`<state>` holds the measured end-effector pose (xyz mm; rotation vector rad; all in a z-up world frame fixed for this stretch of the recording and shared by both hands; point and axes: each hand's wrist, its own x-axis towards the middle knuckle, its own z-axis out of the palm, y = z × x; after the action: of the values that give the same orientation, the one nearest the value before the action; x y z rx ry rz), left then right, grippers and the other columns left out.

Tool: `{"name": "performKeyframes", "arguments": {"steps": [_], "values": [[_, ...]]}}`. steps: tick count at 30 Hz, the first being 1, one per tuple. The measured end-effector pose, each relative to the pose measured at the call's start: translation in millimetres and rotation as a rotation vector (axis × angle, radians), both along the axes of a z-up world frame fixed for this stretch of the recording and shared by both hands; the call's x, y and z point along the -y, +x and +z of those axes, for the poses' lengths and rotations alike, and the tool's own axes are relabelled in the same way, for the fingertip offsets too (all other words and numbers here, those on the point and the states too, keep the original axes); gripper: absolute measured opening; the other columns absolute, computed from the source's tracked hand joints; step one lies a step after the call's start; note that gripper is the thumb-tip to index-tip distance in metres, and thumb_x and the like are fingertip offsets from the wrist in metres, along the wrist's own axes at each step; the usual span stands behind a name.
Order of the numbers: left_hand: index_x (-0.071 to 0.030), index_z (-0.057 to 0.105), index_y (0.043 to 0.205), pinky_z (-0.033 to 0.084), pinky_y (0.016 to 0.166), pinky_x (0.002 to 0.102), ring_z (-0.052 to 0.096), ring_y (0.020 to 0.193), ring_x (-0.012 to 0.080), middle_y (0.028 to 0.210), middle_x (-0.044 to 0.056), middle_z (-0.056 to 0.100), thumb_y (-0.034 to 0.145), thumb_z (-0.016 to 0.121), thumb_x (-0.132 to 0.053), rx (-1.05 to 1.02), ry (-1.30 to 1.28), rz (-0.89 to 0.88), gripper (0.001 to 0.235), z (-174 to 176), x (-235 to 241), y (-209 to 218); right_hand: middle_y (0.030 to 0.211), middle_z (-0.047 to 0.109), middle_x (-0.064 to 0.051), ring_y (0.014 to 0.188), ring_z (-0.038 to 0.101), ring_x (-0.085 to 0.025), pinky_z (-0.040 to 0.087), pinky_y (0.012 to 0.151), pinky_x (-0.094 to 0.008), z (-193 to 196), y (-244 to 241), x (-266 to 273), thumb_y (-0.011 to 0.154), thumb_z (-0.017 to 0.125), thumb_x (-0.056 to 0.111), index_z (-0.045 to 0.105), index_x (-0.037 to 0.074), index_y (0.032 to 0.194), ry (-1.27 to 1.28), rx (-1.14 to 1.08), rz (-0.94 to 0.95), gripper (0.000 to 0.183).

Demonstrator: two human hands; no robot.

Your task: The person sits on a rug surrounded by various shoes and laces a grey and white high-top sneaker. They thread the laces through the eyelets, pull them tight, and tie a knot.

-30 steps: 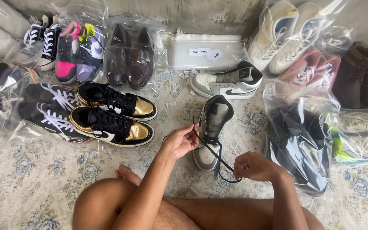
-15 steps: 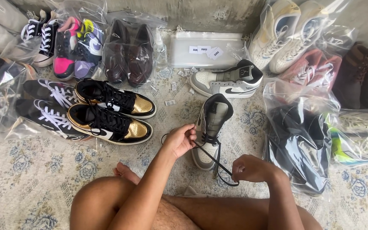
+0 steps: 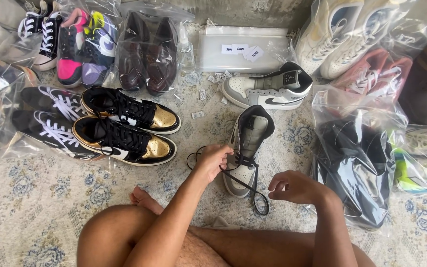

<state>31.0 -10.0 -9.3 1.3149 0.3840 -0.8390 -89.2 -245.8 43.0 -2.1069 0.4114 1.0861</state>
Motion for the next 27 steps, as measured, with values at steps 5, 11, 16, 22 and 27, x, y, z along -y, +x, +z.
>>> {"name": "performKeyframes", "arguments": {"steps": [5, 11, 16, 22, 27], "values": [[-0.002, 0.069, 0.084, 0.035, 0.049, 0.016, 0.035, 0.049, -0.0009, 0.061, -0.012, 0.031, 0.081, 0.071, -0.015, 0.004, 0.003, 0.021, 0.013, 8.6, 0.3, 2.9, 0.097, 0.084, -0.008, 0.083, 0.069, -0.023, 0.054, 0.074, -0.035, -3.4, 12.3, 1.1, 0.086, 0.08, 0.035, 0.083, 0.015, 0.113, 0.02, 0.01, -0.018, 0.034], [0.001, 0.07, 0.085, 0.036, 0.049, 0.016, 0.035, 0.048, -0.0007, 0.059, -0.01, 0.031, 0.082, 0.072, -0.012, 0.024, -0.03, 0.073, 0.013, 17.7, 1.5, 4.4, 0.094, 0.084, -0.011, 0.075, 0.066, -0.023, 0.051, 0.066, -0.033, 0.2, 18.1, 3.0, 0.086, 0.078, 0.027, 0.083, 0.013, 0.113, 0.045, 0.067, -0.031, 0.03], [0.001, 0.07, 0.084, 0.035, 0.048, 0.016, 0.035, 0.047, -0.0005, 0.058, -0.01, 0.032, 0.084, 0.071, -0.01, 0.042, -0.028, 0.098, 0.011, 7.0, 2.5, 6.7, 0.092, 0.084, -0.011, 0.071, 0.064, -0.021, 0.051, 0.063, -0.032, 4.7, 21.2, 1.0, 0.087, 0.077, 0.026, 0.083, 0.013, 0.112, 0.057, 0.103, -0.059, 0.029], [0.001, 0.07, 0.08, 0.034, 0.049, 0.018, 0.035, 0.05, 0.0009, 0.059, -0.008, 0.032, 0.081, 0.073, -0.009, 0.141, 0.032, 0.088, 0.01, -12.0, 4.8, 6.1, 0.089, 0.084, -0.01, 0.067, 0.06, -0.019, 0.048, 0.061, -0.031, 6.1, 22.8, -2.1, 0.088, 0.075, 0.025, 0.084, 0.013, 0.11, 0.076, 0.145, -0.077, 0.026], [0.001, 0.07, 0.077, 0.033, 0.049, 0.02, 0.036, 0.05, 0.0041, 0.057, -0.004, 0.034, 0.079, 0.074, -0.008, 0.205, 0.078, 0.046, 0.01, -25.3, 5.2, 5.2, 0.087, 0.084, -0.01, 0.066, 0.06, -0.019, 0.048, 0.06, -0.031, 5.7, 23.4, -1.7, 0.088, 0.075, 0.023, 0.084, 0.013, 0.108, 0.074, 0.167, -0.073, 0.024]]}}
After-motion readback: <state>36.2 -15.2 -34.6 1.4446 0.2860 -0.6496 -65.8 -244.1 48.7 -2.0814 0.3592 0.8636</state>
